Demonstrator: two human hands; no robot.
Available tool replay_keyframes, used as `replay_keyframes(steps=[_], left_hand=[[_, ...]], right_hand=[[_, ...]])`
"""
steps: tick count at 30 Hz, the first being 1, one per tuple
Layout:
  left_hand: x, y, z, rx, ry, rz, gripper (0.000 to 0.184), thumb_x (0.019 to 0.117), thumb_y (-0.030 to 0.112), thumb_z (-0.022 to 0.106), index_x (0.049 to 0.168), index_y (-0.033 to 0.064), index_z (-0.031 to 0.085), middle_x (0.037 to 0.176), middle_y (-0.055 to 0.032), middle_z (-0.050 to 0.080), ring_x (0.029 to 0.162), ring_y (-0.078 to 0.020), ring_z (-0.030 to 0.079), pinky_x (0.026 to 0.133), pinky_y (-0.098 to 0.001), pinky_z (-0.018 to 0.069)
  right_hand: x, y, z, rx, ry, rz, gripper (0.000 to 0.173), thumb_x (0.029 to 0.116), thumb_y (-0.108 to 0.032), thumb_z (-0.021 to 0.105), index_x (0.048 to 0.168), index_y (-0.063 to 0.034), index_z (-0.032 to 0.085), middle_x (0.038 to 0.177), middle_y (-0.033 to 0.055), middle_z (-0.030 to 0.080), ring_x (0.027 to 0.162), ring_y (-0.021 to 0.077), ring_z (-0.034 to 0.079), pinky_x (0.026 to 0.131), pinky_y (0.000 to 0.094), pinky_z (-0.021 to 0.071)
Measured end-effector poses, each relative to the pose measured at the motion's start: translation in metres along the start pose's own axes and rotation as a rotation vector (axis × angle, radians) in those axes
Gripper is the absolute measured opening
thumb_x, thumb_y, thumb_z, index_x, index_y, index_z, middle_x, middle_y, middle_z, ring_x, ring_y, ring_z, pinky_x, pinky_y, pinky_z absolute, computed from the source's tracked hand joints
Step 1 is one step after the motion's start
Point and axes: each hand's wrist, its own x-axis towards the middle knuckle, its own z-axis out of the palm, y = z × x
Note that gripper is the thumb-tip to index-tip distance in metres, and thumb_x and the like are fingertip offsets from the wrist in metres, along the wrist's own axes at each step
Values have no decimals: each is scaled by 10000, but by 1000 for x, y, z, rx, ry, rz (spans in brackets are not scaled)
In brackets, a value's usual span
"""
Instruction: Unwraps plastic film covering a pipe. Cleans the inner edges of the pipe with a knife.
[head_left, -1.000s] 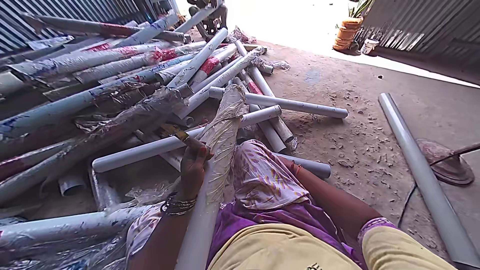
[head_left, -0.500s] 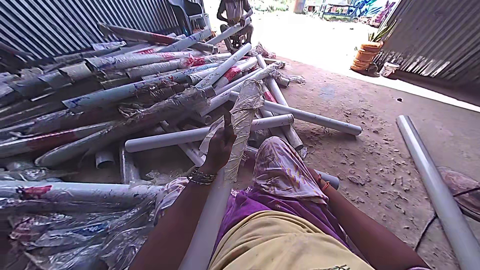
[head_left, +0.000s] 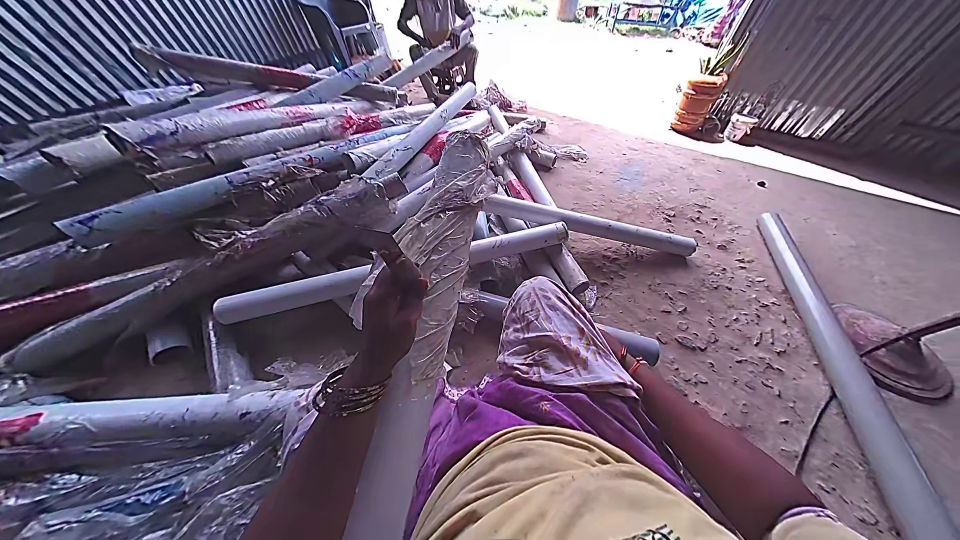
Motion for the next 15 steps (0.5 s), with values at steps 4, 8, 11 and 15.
replay_keyframes(steps=[4,8,11,15], left_hand=[[2,-4,0,-39,0,-17,341,994,201,524,1145,-95,601,997,-82,640,882,1,625,837,-205,540],[7,-1,4,-40,-17,-9,326,992,186,517,1125,-96,613,990,-82,637,881,-4,615,838,-197,525],[14,-1,10,-29,-34,-6,314,994,185,514,1103,-90,622,957,-77,634,869,-16,609,821,-203,515],[22,-7,18,-50,-42,9,278,987,182,520,1074,-64,614,956,-51,618,882,7,598,826,-189,510]], right_hand=[[11,28,3,-189,-9,-102,377,1094,-77,410,1370,143,542,1365,309,602,1299,328,580,1130,385,392],[-1,-25,-2,-229,-152,80,418,1127,-108,341,1470,103,452,1509,264,498,1410,264,477,1181,334,308],[17,6,6,-260,-81,-78,390,1099,-94,414,1399,129,523,1398,303,584,1326,326,567,1142,389,382],[8,0,4,-180,-41,-39,365,1099,-56,377,1373,124,537,1359,262,609,1261,230,578,1094,316,396]])
